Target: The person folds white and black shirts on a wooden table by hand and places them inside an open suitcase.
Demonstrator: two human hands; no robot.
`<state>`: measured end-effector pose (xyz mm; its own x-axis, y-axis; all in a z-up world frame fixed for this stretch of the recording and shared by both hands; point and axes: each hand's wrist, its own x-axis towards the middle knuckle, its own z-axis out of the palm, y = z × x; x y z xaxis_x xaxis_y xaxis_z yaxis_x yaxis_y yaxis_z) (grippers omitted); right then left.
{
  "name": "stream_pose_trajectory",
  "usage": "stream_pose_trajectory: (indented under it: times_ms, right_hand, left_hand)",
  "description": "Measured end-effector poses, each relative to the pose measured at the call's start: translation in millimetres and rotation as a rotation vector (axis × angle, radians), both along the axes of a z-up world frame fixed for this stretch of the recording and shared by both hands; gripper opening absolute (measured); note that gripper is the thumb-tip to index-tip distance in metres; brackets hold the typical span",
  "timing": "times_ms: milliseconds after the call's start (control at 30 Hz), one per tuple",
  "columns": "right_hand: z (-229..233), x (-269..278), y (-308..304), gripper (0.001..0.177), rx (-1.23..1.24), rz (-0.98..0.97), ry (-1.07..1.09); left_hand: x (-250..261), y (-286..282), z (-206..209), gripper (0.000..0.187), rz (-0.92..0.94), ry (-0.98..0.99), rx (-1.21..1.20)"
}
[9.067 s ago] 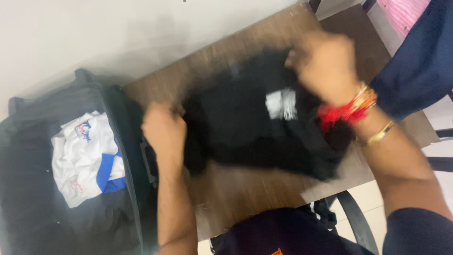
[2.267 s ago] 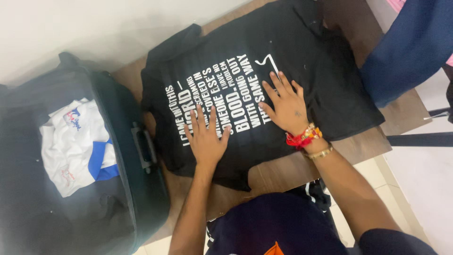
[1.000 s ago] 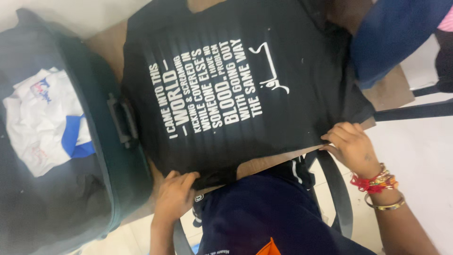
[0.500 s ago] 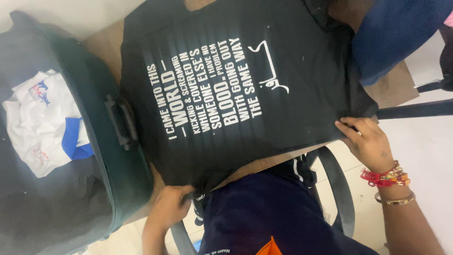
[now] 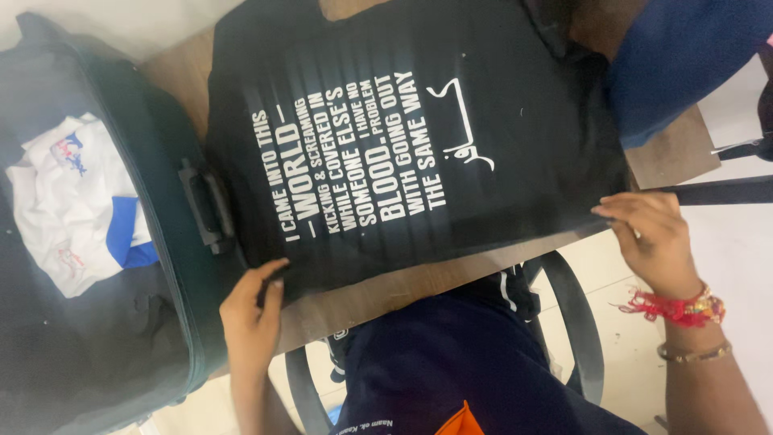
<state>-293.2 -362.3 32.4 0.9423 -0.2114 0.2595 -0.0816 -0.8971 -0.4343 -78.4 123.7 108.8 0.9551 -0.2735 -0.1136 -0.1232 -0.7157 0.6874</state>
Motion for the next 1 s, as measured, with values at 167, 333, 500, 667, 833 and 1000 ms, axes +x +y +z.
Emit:
stream_pose_trajectory:
  times_ms: [167, 333, 500, 667, 833, 1000]
  right_hand:
    - [4, 46, -17, 0.015, 0.083, 0.014, -0.116]
    - [16, 112, -33, 0.015, 0.016, -0.001, -0.170]
    - [8, 155, -49, 0.025, -0.154, 0.035, -0.036]
    - [-3, 166, -49, 0.032, -0.239, -0.139, -0.001]
    - [0, 165, 5, 0.040, -0.322, -0.155, -0.114]
    - [-13, 193, 51, 0.060, -0.147, 0.087, -0.093]
  left_hand:
    - [44, -28, -11, 0.015, 0.117, -0.286, -0.005]
    - [118, -37, -33, 0.011, 0.062, -0.603, -0.189]
    - [174, -55, -72, 0.011, 0.155, -0.722, 0.110]
    - [177, -69, -92, 0.031, 0.103, -0.779, 0.297]
    - [133, -90, -92, 0.052, -0.049, -0.748, 0.297]
    - [94, -95, -102, 0.066, -0.282, -0.463, 0.321]
